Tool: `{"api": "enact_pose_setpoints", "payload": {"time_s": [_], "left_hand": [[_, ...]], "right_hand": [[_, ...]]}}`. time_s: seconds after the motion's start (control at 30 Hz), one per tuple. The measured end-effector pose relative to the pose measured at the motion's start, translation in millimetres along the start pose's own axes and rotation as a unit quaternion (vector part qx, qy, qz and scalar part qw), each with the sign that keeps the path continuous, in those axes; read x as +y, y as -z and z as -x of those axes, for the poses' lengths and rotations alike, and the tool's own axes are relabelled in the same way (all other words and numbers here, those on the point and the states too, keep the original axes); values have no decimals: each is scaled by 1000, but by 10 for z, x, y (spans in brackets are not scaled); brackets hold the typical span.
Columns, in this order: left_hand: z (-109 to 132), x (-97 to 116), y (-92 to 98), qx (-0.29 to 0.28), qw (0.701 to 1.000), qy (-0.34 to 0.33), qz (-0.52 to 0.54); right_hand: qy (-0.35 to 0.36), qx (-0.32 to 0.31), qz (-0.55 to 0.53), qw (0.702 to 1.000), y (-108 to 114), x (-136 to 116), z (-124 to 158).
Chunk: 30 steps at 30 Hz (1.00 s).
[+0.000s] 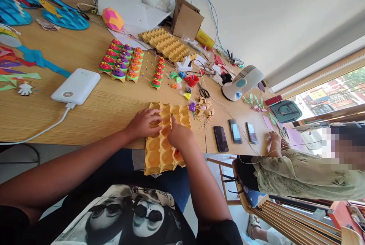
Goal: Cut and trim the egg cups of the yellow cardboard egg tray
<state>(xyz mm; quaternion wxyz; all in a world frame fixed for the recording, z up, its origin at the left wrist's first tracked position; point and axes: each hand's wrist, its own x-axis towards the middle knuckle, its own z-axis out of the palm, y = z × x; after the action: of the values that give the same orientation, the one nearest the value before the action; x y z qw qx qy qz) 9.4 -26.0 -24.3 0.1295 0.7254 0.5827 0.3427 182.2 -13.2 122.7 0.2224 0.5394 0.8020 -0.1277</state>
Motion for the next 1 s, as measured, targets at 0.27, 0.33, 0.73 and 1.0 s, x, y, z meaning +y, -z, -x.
{"api": "enact_pose_setpoints", "payload": {"time_s": [0.27, 0.33, 0.73, 1.0], "left_hand": [[0, -9, 5, -10, 1000, -1, -5], [0, -10, 6, -10, 1000, 1, -3], [-3, -5, 7, -9, 1000, 5, 4], [-9, -30, 0, -7, 1000, 2, 3]], "right_hand": [[-9, 2, -1, 1000, -10, -40, -16], [-8, 3, 0, 1000, -23, -43, 0], [-3, 15, -10, 1000, -91, -25, -28], [-32, 28, 14, 999, -233, -80, 33]]}}
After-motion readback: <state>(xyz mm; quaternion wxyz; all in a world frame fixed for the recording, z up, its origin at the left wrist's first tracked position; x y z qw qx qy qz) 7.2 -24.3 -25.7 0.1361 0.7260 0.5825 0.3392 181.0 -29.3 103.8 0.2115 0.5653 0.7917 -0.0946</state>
